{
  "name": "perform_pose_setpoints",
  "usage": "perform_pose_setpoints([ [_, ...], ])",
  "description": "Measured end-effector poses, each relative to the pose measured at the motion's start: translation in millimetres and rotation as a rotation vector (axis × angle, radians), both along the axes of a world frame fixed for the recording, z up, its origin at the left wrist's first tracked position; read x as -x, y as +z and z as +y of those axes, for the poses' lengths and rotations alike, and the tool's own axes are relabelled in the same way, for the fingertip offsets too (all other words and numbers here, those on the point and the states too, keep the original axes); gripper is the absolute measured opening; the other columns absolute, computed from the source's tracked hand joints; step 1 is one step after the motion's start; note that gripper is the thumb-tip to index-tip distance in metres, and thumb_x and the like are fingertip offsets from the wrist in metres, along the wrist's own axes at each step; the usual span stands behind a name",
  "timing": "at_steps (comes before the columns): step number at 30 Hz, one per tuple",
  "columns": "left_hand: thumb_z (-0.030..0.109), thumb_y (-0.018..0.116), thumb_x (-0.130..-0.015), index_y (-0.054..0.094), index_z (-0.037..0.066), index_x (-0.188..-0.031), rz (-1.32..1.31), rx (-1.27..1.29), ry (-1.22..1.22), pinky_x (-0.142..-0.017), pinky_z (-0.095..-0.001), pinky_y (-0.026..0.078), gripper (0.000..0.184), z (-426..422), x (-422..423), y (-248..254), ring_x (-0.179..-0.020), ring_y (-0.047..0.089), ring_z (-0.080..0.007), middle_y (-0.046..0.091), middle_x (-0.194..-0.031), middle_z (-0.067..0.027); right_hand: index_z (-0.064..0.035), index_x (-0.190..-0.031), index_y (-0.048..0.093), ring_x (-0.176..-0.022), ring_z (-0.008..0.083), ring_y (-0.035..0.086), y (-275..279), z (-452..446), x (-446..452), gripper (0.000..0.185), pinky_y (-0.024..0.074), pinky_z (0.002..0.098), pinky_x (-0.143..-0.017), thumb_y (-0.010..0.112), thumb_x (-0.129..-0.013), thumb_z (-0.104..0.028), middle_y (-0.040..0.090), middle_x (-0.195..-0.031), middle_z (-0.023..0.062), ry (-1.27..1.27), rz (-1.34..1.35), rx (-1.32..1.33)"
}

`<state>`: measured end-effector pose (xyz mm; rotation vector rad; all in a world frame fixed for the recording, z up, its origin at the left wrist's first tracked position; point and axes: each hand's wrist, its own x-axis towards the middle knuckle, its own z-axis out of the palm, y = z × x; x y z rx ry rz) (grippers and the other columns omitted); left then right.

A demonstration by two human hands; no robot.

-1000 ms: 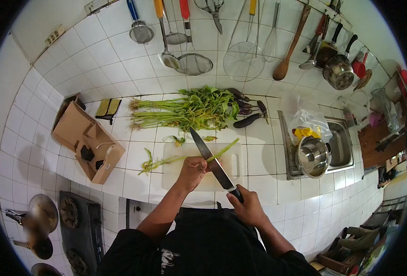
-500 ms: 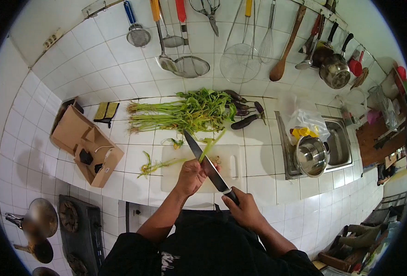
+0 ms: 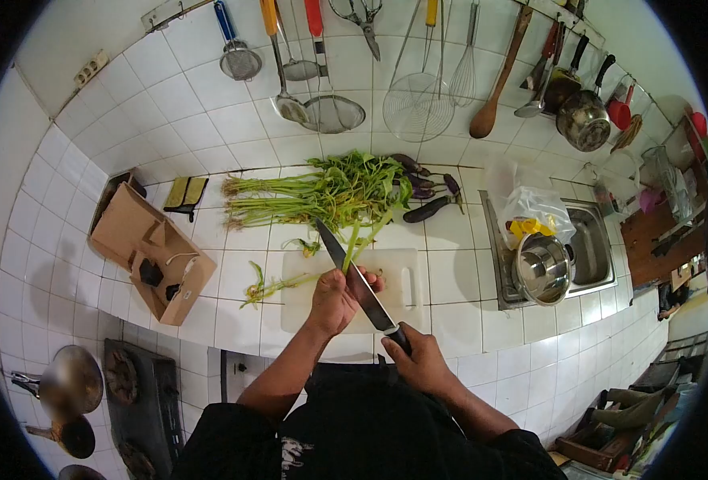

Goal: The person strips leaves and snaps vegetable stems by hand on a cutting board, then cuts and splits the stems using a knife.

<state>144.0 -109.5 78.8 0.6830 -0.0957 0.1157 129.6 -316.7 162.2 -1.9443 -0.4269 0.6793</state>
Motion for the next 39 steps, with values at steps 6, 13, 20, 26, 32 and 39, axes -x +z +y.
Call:
perform_pose_setpoints([
  [6, 0.048, 0.054, -0.098, 0.065, 0.008, -0.111, 0.04, 0.027, 0.013, -0.097, -0.0507, 0.051, 0.044, -9.2, 5.9, -4.1, -0.104, 0.067, -0.0321, 0.071, -0.104, -0.0103, 0.0024, -0.093, 0.055, -0.057, 0.0188, 0.052, -20.1, 2.8, 6.4, 0.026, 0.0437, 0.0364, -0.055, 0.061, -0.099, -0.023, 0.055, -0.062, 0.0114, -0.019, 0.02, -0.003],
  [13, 0.048, 0.053, -0.099, 0.064, 0.009, -0.112, 0.101, 0.093, 0.015, -0.099, -0.048, 0.05, 0.043, -13.0, 4.2, -2.2, -0.104, 0.066, -0.0293, 0.07, -0.102, -0.0084, 0.0021, -0.093, 0.055, -0.056, 0.0216, 0.056, -20.4, 5.2, 11.2, 0.028, 0.0458, 0.0379, -0.057, 0.061, -0.099, -0.024, 0.058, -0.063, 0.0136, -0.046, 0.014, -0.02],
  [20, 0.049, 0.052, -0.099, 0.062, 0.009, -0.114, 0.079, 0.154, -0.074, -0.098, -0.0479, 0.05, 0.044, -16.8, -7.0, 2.3, -0.103, 0.065, -0.0287, 0.069, -0.104, -0.0073, 0.0028, -0.094, 0.056, -0.056, 0.0225, 0.056, -10.0, 3.9, 6.4, 0.027, 0.0457, 0.0372, -0.057, 0.061, -0.099, -0.023, 0.059, -0.064, 0.0142, -0.077, 0.028, 0.013],
  [26, 0.051, 0.053, -0.098, 0.062, 0.009, -0.115, 0.079, 0.077, 0.039, -0.098, -0.0466, 0.05, 0.046, -17.4, -11.3, 7.9, -0.101, 0.066, -0.0278, 0.069, -0.103, -0.006, 0.0031, -0.094, 0.056, -0.055, 0.0254, 0.056, -21.3, 3.1, 11.8, 0.029, 0.0455, 0.0377, -0.056, 0.061, -0.098, -0.025, 0.058, -0.063, 0.0161, -0.077, -0.034, -0.043],
  [32, 0.051, 0.054, -0.097, 0.063, 0.008, -0.114, 0.127, 0.117, -0.017, -0.097, -0.0477, 0.052, 0.047, -26.9, -4.2, 9.2, -0.1, 0.067, -0.0293, 0.071, -0.101, -0.0082, 0.0021, -0.09, 0.054, -0.054, 0.0254, 0.057, -16.0, 5.5, 6.0, 0.029, 0.0453, 0.0394, -0.055, 0.061, -0.098, -0.025, 0.058, -0.063, 0.0157, -0.063, -0.014, -0.004],
  [39, 0.05, 0.057, -0.096, 0.064, 0.008, -0.113, 0.084, 0.01, 0.014, -0.097, -0.0491, 0.052, 0.046, -15.9, -2.7, 7.0, -0.101, 0.068, -0.032, 0.072, -0.102, -0.0096, 0.0012, -0.088, 0.054, -0.054, 0.0269, 0.058, -7.9, 11.3, -3.1, 0.029, 0.0445, 0.0401, -0.055, 0.062, -0.098, -0.025, 0.057, -0.062, 0.0165, -0.032, -0.062, 0.001],
])
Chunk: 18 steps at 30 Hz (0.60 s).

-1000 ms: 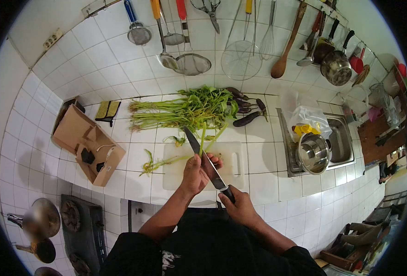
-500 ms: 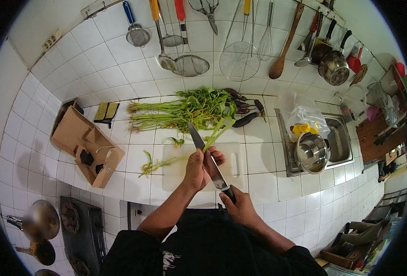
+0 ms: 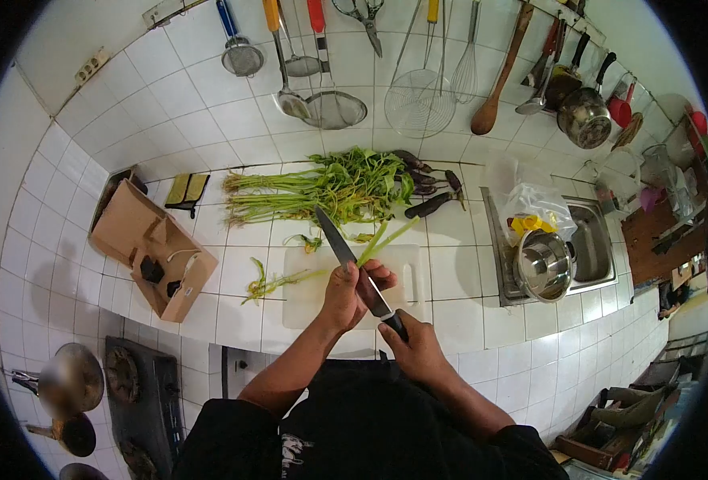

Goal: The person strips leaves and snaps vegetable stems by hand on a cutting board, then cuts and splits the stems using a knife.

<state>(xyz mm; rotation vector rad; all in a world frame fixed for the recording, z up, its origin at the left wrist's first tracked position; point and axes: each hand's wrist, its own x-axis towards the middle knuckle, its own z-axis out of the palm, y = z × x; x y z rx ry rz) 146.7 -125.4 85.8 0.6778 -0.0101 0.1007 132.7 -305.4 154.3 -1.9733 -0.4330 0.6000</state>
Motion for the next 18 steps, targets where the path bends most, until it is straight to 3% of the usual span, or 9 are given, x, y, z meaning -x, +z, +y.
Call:
perform_pose_setpoints([
  [2, 0.048, 0.057, -0.096, 0.064, 0.008, -0.114, -0.028, 0.0, -0.026, -0.097, -0.049, 0.052, 0.045, 3.5, 1.6, -4.6, -0.101, 0.068, -0.0319, 0.072, -0.103, -0.0095, 0.001, -0.088, 0.054, -0.054, 0.0273, 0.058, 0.4, 1.4, -3.4, 0.03, 0.0444, 0.0403, -0.055, 0.062, -0.098, -0.026, 0.056, -0.062, 0.0166, 0.005, -0.033, -0.01],
  [5, 0.047, 0.058, -0.096, 0.064, 0.0, -0.113, -0.047, 0.048, -0.075, -0.1, -0.0467, 0.052, 0.05, 9.7, 7.1, -13.7, -0.104, 0.068, -0.0285, 0.07, -0.104, -0.0123, 0.0014, -0.089, 0.054, -0.054, 0.0291, 0.058, 4.2, 2.8, -7.4, 0.03, 0.0446, 0.0409, -0.055, 0.062, -0.098, -0.026, 0.057, -0.063, 0.0172, 0.032, -0.042, 0.002],
  [10, 0.044, 0.06, -0.096, 0.066, -0.001, -0.11, -0.011, -0.229, 0.002, -0.094, -0.0437, 0.054, 0.047, 22.9, 20.5, -36.8, -0.101, 0.069, -0.0277, 0.07, -0.104, -0.0131, 0.0019, -0.094, 0.057, -0.056, 0.0222, 0.056, 11.5, 0.1, -16.3, 0.028, 0.045, 0.0393, -0.057, 0.063, -0.097, -0.025, 0.059, -0.064, 0.0172, -0.083, -0.028, -0.081],
  [11, 0.037, 0.063, -0.097, 0.069, 0.002, -0.106, 0.108, -0.334, 0.065, -0.085, -0.0405, 0.056, 0.036, 25.6, 28.6, -41.3, -0.089, 0.07, -0.0254, 0.072, -0.098, -0.0134, 0.0023, -0.094, 0.058, -0.058, 0.0162, 0.052, 11.8, -1.9, -20.2, 0.026, 0.0442, 0.0365, -0.056, 0.064, -0.097, -0.023, 0.057, -0.064, 0.0148, -0.128, -0.051, -0.115],
  [12, 0.037, 0.063, -0.097, 0.069, 0.002, -0.106, 0.11, -0.334, 0.061, -0.085, -0.0405, 0.056, 0.036, 30.1, 32.1, -44.1, -0.089, 0.07, -0.0254, 0.072, -0.098, -0.0134, 0.0028, -0.09, 0.057, -0.059, 0.0122, 0.046, 7.3, -5.2, -24.9, 0.026, 0.0414, 0.0335, -0.055, 0.063, -0.097, -0.021, 0.052, -0.061, 0.0097, -0.188, -0.049, -0.163],
  [15, 0.027, 0.066, -0.098, 0.069, -0.002, -0.11, 0.33, -0.596, 0.238, -0.079, -0.0308, 0.057, 0.032, 48.5, 38.0, -67.7, -0.082, 0.065, -0.0124, 0.072, -0.099, -0.0092, 0.0001, -0.084, 0.053, -0.061, 0.007, 0.04, -5.2, -19.5, -39.0, 0.027, 0.0361, 0.0284, -0.053, 0.062, -0.099, -0.02, 0.046, -0.062, 0.0006, -0.286, 0.005, -0.282],
  [18, 0.025, 0.067, -0.097, 0.069, -0.002, -0.112, 0.486, -0.758, 0.318, -0.075, -0.0283, 0.055, 0.032, 63.4, 42.6, -96.5, -0.08, 0.063, -0.0108, 0.071, -0.098, -0.0068, -0.0016, -0.083, 0.052, -0.061, 0.0067, 0.04, -6.9, -29.3, -43.9, 0.027, 0.0357, 0.0275, -0.053, 0.061, -0.099, -0.021, 0.046, -0.064, -0.0017, -0.339, 0.068, -0.259],
])
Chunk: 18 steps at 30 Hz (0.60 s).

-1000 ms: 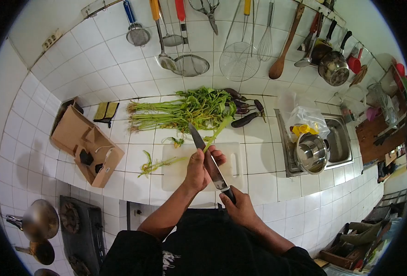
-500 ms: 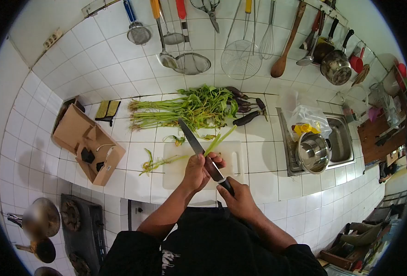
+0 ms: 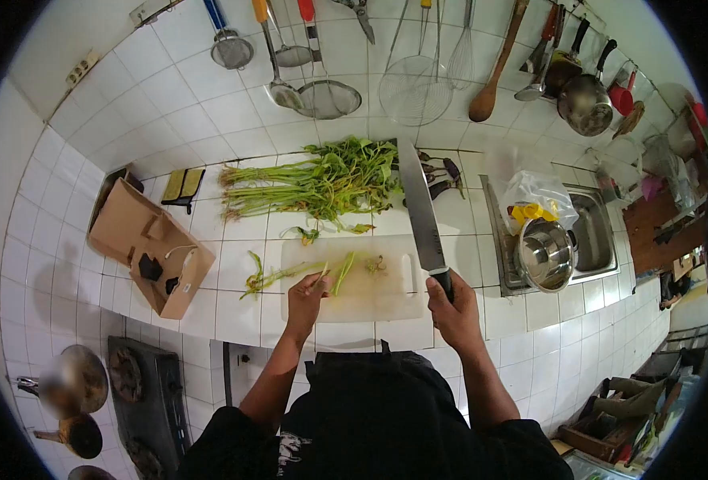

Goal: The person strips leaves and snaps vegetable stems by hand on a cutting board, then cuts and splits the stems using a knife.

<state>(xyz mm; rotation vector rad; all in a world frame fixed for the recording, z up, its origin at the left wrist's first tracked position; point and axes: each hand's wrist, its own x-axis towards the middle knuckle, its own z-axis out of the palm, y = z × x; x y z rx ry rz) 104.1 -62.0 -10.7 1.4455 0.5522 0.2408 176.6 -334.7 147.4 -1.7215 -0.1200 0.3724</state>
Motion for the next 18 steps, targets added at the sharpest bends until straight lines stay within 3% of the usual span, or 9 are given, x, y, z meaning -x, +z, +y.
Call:
perform_pose_setpoints([
  [2, 0.021, 0.067, -0.096, 0.072, 0.0, -0.112, 0.046, -0.03, 0.068, -0.072, -0.0271, 0.053, 0.027, 4.0, -2.1, -20.7, -0.079, 0.063, -0.0095, 0.071, -0.093, -0.0059, -0.0016, -0.082, 0.052, -0.061, 0.0069, 0.039, -4.9, -3.9, 1.0, 0.028, 0.0356, 0.0276, -0.053, 0.061, -0.1, -0.022, 0.046, -0.063, -0.0018, 0.002, 0.026, 0.022],
  [4, 0.023, 0.069, -0.094, 0.073, 0.0, -0.108, 0.101, -0.391, 0.035, -0.068, -0.0279, 0.053, 0.026, 4.4, -5.6, -31.4, -0.073, 0.061, -0.0117, 0.071, -0.093, -0.0078, -0.0015, -0.082, 0.052, -0.06, 0.0071, 0.039, -12.3, -6.2, 3.7, 0.029, 0.0355, 0.0277, -0.053, 0.061, -0.1, -0.022, 0.045, -0.063, -0.0019, 0.005, 0.051, 0.044],
  [7, 0.021, 0.072, -0.091, 0.074, 0.001, -0.102, -0.055, -0.592, 0.041, -0.066, -0.0293, 0.052, 0.024, -3.7, -11.4, -39.4, -0.07, 0.062, -0.0152, 0.07, -0.086, -0.0109, -0.0015, -0.081, 0.051, -0.06, 0.0072, 0.039, -28.6, -8.8, 9.9, 0.03, 0.0354, 0.028, -0.053, 0.06, -0.1, -0.023, 0.046, -0.063, -0.0015, 0.027, 0.048, 0.09],
  [9, 0.021, 0.073, -0.088, 0.075, 0.003, -0.101, -0.028, -0.642, -0.001, -0.066, -0.0303, 0.052, 0.022, -4.9, -9.9, -40.6, -0.07, 0.063, -0.0177, 0.07, -0.085, -0.0119, -0.0076, -0.084, 0.051, -0.049, 0.0036, 0.039, -33.9, -9.0, 14.5, 0.026, 0.0335, 0.0245, -0.043, 0.058, -0.101, -0.025, 0.045, -0.061, -0.0052, 0.072, -0.014, 0.1],
  [11, 0.02, 0.074, -0.086, 0.076, 0.005, -0.099, -0.009, -0.692, -0.049, -0.066, -0.0313, 0.051, 0.02, -7.6, -10.2, -42.4, -0.07, 0.064, -0.0203, 0.069, -0.084, -0.013, -0.0076, -0.083, 0.051, -0.049, 0.0035, 0.039, -31.0, -9.1, 17.9, 0.027, 0.033, 0.0245, -0.043, 0.058, -0.101, -0.026, 0.045, -0.061, -0.0054, 0.067, -0.009, 0.099],
  [14, 0.019, 0.074, -0.082, 0.077, 0.009, -0.095, 0.037, -0.795, -0.038, -0.069, -0.036, 0.052, 0.017, -9.6, -7.1, -42.7, -0.074, 0.065, -0.0264, 0.068, -0.08, -0.0127, -0.0078, -0.082, 0.05, -0.051, 0.0029, 0.038, -28.9, -12.0, 22.0, 0.029, 0.0323, 0.0239, -0.044, 0.059, -0.101, -0.027, 0.044, -0.062, -0.0062, 0.064, -0.012, 0.114],
  [16, 0.016, 0.073, -0.079, 0.077, 0.013, -0.097, 0.066, -0.93, -0.011, -0.076, -0.0396, 0.052, 0.018, -6.0, -7.6, -47.9, -0.081, 0.064, -0.0291, 0.069, -0.085, -0.0115, -0.0004, -0.08, 0.051, -0.059, 0.0088, 0.039, -23.4, -12.9, 24.1, 0.034, 0.0361, 0.0305, -0.052, 0.062, -0.099, -0.026, 0.045, -0.06, 0.001, 0.047, 0.04, 0.129],
  [18, 0.014, 0.072, -0.078, 0.077, 0.015, -0.097, 0.037, -1.063, -0.025, -0.079, -0.0411, 0.051, 0.02, 3.3, -14.1, -48.3, -0.089, 0.063, -0.0288, 0.068, -0.093, -0.0088, -0.0004, -0.08, 0.051, -0.059, 0.0088, 0.038, -28.8, -15.3, 25.1, 0.034, 0.036, 0.0305, -0.052, 0.061, -0.099, -0.027, 0.045, -0.06, 0.0013, 0.045, 0.033, 0.125],
])
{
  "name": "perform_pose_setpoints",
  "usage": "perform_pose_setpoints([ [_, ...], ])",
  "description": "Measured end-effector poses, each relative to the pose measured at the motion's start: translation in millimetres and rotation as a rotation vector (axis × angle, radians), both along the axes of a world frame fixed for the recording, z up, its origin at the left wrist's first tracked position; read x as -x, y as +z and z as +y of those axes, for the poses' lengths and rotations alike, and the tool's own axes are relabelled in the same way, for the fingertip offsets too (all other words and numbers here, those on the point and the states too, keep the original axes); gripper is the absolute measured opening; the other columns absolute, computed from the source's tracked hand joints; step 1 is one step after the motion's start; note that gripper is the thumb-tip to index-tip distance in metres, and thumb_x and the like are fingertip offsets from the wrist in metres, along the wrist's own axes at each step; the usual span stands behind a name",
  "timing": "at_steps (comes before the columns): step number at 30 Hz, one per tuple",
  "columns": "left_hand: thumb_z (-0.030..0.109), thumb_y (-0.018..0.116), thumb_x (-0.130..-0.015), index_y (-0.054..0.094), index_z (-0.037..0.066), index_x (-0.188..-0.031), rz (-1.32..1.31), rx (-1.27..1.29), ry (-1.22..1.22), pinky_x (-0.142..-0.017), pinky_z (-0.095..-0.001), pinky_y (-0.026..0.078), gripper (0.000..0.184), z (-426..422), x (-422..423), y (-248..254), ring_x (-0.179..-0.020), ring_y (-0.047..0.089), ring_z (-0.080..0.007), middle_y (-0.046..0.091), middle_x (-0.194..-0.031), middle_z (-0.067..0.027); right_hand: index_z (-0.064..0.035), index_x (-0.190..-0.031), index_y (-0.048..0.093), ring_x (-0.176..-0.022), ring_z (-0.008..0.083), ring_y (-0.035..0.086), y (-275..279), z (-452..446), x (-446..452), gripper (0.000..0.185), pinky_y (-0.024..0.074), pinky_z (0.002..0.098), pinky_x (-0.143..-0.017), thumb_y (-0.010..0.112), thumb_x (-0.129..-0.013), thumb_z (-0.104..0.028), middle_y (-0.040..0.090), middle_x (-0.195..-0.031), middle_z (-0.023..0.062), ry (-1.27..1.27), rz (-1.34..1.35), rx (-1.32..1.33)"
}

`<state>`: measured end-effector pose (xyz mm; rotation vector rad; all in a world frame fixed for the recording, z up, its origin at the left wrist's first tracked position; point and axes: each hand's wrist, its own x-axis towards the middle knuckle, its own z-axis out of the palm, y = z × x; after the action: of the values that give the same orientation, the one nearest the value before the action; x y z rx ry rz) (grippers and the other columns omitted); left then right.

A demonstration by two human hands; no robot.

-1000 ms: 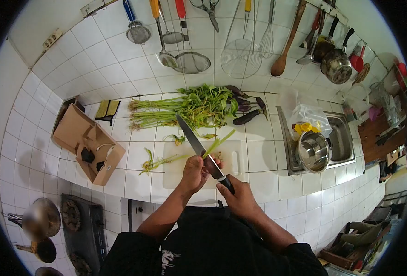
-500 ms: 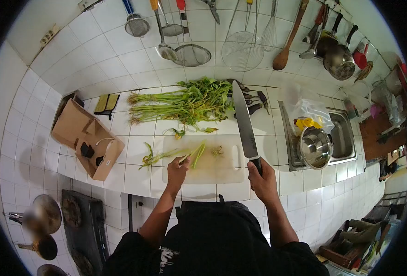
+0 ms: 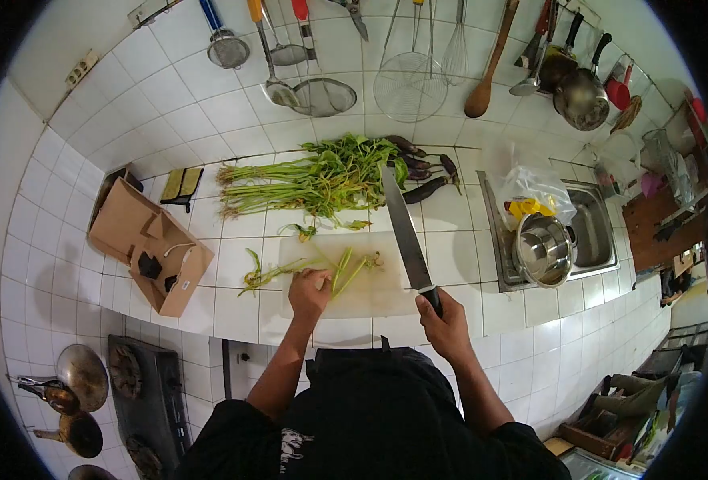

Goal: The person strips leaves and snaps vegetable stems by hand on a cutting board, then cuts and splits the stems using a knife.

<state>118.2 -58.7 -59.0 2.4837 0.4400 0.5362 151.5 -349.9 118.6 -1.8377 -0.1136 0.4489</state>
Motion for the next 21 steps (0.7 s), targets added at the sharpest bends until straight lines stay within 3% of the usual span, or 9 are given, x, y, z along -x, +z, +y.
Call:
perform_pose_setpoints([
  [5, 0.013, 0.068, -0.076, 0.076, 0.022, -0.1, 0.125, -0.289, -0.241, -0.087, -0.0452, 0.045, 0.027, 28.1, -30.3, 13.9, -0.115, 0.05, -0.0242, 0.061, -0.119, 0.0046, -0.0004, -0.081, 0.051, -0.059, 0.0091, 0.038, -3.2, -4.7, 4.1, 0.034, 0.0356, 0.0308, -0.052, 0.061, -0.099, -0.027, 0.045, -0.059, 0.002, 0.003, 0.011, 0.019],
  [11, 0.019, 0.074, -0.078, 0.073, 0.023, -0.099, 0.19, -0.37, -0.424, -0.091, -0.0458, 0.039, 0.022, 52.1, -51.8, 13.4, -0.112, 0.051, -0.0204, 0.063, -0.113, 0.0078, -0.0002, -0.081, 0.051, -0.058, 0.0093, 0.038, -7.5, -8.3, 4.7, 0.035, 0.0347, 0.0314, -0.051, 0.063, -0.099, -0.028, 0.045, -0.058, 0.0025, 0.014, -0.049, 0.023],
  [21, 0.024, 0.074, -0.081, 0.071, 0.024, -0.098, 0.212, -0.289, -0.486, -0.094, -0.0461, 0.035, 0.017, 49.9, -50.6, 13.7, -0.111, 0.052, -0.0182, 0.066, -0.105, 0.0076, 0.0002, -0.078, 0.05, -0.058, 0.0094, 0.038, -12.1, -20.0, 7.1, 0.037, 0.0353, 0.0322, -0.051, 0.063, -0.098, -0.028, 0.045, -0.057, 0.0026, -0.041, -0.04, 0.005],
])
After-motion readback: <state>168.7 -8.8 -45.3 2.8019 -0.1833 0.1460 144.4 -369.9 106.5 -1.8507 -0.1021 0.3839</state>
